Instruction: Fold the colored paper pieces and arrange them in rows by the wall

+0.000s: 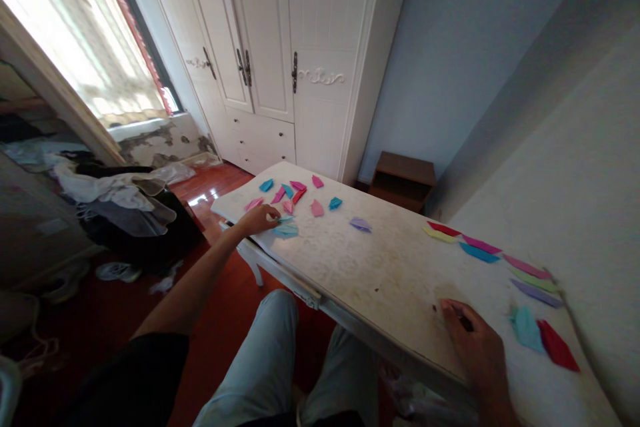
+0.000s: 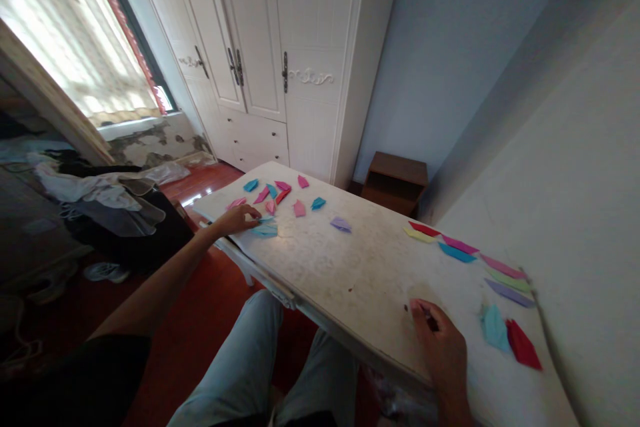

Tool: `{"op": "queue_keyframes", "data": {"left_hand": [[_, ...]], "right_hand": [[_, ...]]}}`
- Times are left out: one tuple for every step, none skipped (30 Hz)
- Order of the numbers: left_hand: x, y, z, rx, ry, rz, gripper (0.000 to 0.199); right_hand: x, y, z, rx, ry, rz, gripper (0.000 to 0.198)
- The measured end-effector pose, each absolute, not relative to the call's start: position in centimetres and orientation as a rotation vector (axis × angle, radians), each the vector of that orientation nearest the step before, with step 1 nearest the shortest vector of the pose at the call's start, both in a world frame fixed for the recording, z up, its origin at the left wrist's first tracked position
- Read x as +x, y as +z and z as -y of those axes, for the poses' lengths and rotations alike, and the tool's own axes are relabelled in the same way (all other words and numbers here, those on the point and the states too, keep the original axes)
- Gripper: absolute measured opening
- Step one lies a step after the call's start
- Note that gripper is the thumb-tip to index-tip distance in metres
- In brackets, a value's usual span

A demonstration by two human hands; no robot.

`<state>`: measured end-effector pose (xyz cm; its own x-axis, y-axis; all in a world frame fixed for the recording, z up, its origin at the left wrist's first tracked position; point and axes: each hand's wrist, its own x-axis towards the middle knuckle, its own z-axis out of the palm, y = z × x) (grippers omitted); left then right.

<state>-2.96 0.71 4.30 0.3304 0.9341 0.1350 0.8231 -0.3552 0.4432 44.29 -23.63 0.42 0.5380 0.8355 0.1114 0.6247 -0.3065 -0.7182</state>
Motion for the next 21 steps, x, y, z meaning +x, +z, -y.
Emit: {"op": "queue_keyframes", "data": {"left_hand": [[-3.2,4.4,-0.6,2.307,0.526,-1.562,0.023],[-3.5,4.4,-0.5,2.307,0.520,-1.557,0.024],[-3.7,4.5,-0.4,2.305,0.518,-1.557,0.024],[-4.0,4.5,-0.3,2.304,0.519,-1.560,0.023],[-4.2,4.6,-0.1,2.301,0.524,-1.567,0.023],[-4.5,4.6,0.1,2.298,0.533,-1.579,0.022],[-4.7,4.6,0.3,2.294,0.546,-1.595,0.021],[-4.8,4.6,0.5,2.287,0.562,-1.617,0.022],[-4.9,4.6,0.8,2.279,0.582,-1.640,0.023],[-4.9,4.6,1.1,2.270,0.602,-1.663,0.025],[-4.9,4.7,1.5,2.264,0.619,-1.682,0.027],[-4.7,4.9,1.9,2.250,0.641,-1.691,0.030],[-4.4,5.2,2.3,2.219,0.671,-1.684,0.033],[-4.0,5.5,2.8,2.173,0.710,-1.655,0.035],[-3.5,6.0,3.2,2.115,0.753,-1.607,0.037],[-2.8,6.6,3.7,2.046,0.795,-1.540,0.039],[-2.1,7.2,4.2,1.991,0.833,-1.465,0.039],[-1.3,7.9,4.6,1.953,0.849,-1.397,0.039],[-0.4,8.5,5.0,1.922,0.855,-1.341,0.038],[0.6,9.1,5.4,1.894,0.868,-1.292,0.038],[1.7,9.5,5.7,1.865,0.881,-1.248,0.037]], "right_hand": [[44.3,0.4,23.7,-2.035,0.359,1.184,0.049],[44.3,0.4,23.7,-2.031,0.351,1.189,0.049],[44.3,0.4,23.7,-2.030,0.345,1.192,0.049],[44.3,0.4,23.8,-2.031,0.342,1.194,0.049],[44.3,0.4,23.8,-2.029,0.345,1.197,0.049],[44.3,0.5,23.8,-2.025,0.350,1.198,0.048],[44.3,0.5,23.9,-2.022,0.356,1.198,0.049],[44.3,0.6,23.9,-2.019,0.360,1.197,0.049],[44.2,0.6,23.9,-2.018,0.364,1.196,0.049],[44.2,0.6,23.9,-2.018,0.363,1.194,0.049],[44.2,0.6,23.9,-2.020,0.362,1.194,0.049],[44.2,0.6,23.9,-2.018,0.361,1.197,0.049],[44.2,0.6,23.9,-2.014,0.360,1.201,0.049],[44.2,0.6,23.9,-2.009,0.358,1.202,0.048],[44.1,0.6,23.8,-2.006,0.355,1.202,0.048],[44.1,0.5,23.8,-2.004,0.352,1.202,0.048],[44.1,0.5,23.8,-2.004,0.351,1.204,0.048],[44.1,0.5,23.8,-2.004,0.349,1.205,0.048],[44.0,0.5,23.8,-2.004,0.348,1.209,0.048],[44.0,0.5,23.8,-2.001,0.348,1.213,0.048],[43.9,0.5,23.8,-1.991,0.348,1.219,0.048]]}}
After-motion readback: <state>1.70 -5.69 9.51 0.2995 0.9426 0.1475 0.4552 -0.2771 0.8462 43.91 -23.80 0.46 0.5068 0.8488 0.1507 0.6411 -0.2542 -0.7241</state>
